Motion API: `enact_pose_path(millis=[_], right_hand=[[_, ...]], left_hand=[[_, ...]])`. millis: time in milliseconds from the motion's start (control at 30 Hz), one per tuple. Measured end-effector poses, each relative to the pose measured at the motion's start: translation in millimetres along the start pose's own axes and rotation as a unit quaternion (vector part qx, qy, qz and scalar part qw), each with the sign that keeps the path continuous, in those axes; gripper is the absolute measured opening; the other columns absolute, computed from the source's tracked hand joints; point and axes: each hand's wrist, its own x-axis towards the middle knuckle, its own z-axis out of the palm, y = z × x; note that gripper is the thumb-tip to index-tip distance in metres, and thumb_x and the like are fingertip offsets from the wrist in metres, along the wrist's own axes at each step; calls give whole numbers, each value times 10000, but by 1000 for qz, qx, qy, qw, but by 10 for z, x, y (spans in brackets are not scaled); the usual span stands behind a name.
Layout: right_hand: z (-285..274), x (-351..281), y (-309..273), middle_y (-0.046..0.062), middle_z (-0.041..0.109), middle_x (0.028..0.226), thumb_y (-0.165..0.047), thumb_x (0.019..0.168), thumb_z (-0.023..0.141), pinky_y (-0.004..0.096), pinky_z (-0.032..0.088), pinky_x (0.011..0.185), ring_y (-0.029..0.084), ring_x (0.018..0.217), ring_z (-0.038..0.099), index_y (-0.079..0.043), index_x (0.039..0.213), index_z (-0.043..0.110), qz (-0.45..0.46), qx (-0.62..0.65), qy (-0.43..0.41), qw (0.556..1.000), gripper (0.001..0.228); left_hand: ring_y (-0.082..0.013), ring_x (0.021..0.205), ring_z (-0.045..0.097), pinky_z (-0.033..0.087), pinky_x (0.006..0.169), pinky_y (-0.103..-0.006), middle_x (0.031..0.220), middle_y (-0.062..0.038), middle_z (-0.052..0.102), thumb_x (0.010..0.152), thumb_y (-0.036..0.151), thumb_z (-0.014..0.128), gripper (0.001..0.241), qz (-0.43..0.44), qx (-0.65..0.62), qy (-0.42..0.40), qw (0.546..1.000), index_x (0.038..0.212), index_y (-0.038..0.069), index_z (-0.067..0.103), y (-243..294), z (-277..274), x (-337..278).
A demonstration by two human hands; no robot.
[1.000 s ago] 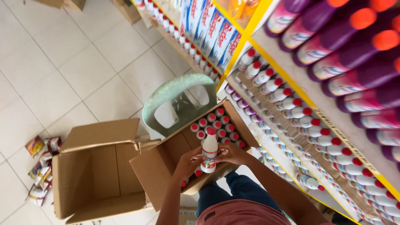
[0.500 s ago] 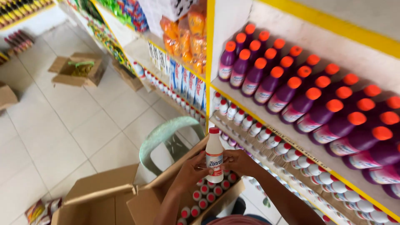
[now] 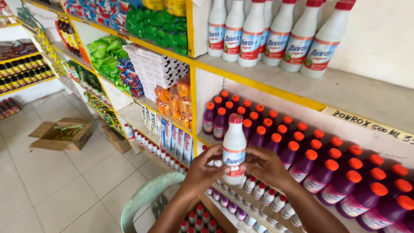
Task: Stocking bottles of cleaning product from a box onto a retail shelf.
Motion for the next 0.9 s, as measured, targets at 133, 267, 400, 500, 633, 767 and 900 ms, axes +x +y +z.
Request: enact_pose_path(millis=[133, 267, 400, 500, 633, 767, 900], right_hand=[[-293, 129, -482, 42, 767, 1047, -123, 836, 805, 293, 598, 745, 107, 879, 706, -23, 1218, 706, -57, -72, 63, 994, 407], [-629, 307, -852, 50, 778, 1033, -121, 882, 797, 282, 577, 816, 113, 920, 698, -14, 1190, 711, -114, -171, 99, 974, 336], [-900, 559, -1222, 46, 755, 1028, -123, 892, 765, 287, 577, 762, 108, 888, 688, -33, 1233, 680, -112, -193, 160, 962, 364], [-1115, 774, -1365, 51, 750, 1026, -127, 897, 768, 292, 589, 769, 112, 929, 704, -31, 1230, 674, -128, -209, 188, 951, 358], [-1290, 1089, -1499, 63, 750, 1013, -209, 926, 789, 318, 609, 685, 163, 874, 708, -11, 1127, 711, -73, -239, 233, 940, 292], [-1404, 1346, -1497, 50, 748, 1026, -267, 915, 771, 318, 622, 680, 153, 914, 718, -44, 1152, 709, -30, -221, 249, 943, 332], [-1494, 1557, -1360, 62, 705, 1058, -262, 893, 756, 345, 647, 690, 171, 951, 717, -86, 1199, 681, 20, -169, 248, 954, 360]], left_hand=[[-161, 1214, 658, 578, 900, -314, 1312, -72, 682, 863, 152, 813, 661, 117, 95, 1, 989, 1452, 85, 521, 299, 78, 388], [-139, 1218, 653, 602, 928, -305, 1331, -57, 673, 866, 165, 801, 680, 168, 60, -17, 984, 1476, 91, 511, 679, 177, 849], [-159, 1169, 649, 603, 945, -334, 1313, -80, 628, 893, 131, 802, 622, 294, 91, -25, 951, 1463, 58, 563, 933, 219, 1420], [-168, 1160, 662, 575, 962, -333, 1324, -82, 642, 904, 100, 803, 619, 348, 96, -35, 932, 1472, 47, 560, 1019, 219, 1947], [-177, 1146, 683, 611, 940, -321, 1279, -106, 698, 885, 71, 797, 587, 332, 11, -67, 941, 1432, 30, 588, 1124, 207, 2514], [-184, 1105, 720, 621, 908, -321, 1235, -132, 730, 849, 55, 830, 567, 322, 33, -29, 946, 1371, -1, 615, 1108, 205, 2874], [-175, 1031, 738, 614, 872, -309, 1208, -139, 741, 833, 44, 831, 539, 293, 10, -21, 956, 1336, -13, 642, 982, 195, 3123]])
